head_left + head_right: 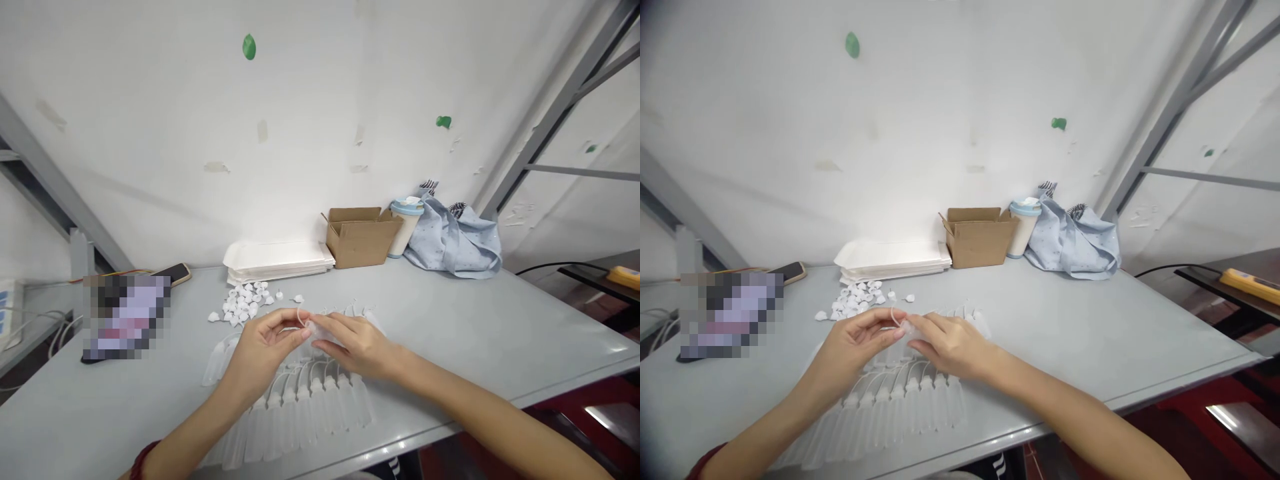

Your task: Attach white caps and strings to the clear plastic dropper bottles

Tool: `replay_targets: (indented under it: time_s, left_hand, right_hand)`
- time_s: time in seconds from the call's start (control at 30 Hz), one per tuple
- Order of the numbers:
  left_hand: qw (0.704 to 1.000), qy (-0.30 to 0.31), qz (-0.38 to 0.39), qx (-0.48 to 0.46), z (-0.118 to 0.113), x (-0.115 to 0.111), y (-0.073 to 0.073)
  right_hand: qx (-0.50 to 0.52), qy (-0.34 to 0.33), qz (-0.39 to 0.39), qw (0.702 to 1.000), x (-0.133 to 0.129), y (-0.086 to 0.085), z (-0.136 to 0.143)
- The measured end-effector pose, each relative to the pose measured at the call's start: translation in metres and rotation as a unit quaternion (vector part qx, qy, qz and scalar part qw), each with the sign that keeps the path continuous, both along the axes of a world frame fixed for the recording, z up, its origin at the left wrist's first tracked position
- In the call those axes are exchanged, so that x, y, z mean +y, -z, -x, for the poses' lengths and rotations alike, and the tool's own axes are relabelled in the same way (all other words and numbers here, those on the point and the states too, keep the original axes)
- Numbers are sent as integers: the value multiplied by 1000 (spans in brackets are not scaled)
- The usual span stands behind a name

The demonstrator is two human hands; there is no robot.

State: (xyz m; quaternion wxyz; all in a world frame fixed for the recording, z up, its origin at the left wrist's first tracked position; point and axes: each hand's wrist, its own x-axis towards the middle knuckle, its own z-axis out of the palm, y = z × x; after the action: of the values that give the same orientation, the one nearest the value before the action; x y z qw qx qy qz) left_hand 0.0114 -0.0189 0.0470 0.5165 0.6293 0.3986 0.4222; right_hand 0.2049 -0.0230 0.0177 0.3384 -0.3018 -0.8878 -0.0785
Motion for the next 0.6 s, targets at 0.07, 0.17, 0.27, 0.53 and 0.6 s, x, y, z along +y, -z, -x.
replay_targets:
  time_s: [0.07,0.17,0.27,0.53,0.6]
  left_hand:
    - [1000,0,2,20,0,1,-1]
    - [999,-4,7,52,0,1,-3]
    - [998,-4,16,53,-1,-1,-4]
    - [1000,2,2,28,-6,-6,-3]
    - [999,0,-5,31,-6,-6,-4]
  right_hand:
    - [-6,2,-5,1000,1,1,0]
    - [-11,2,-20,1000,1,3,1]
    - [-16,5,-22,1000,0,4,1]
    - [1,35,-47,998,-3,-6,6]
    - [16,28,-44,998,-3,-7,6]
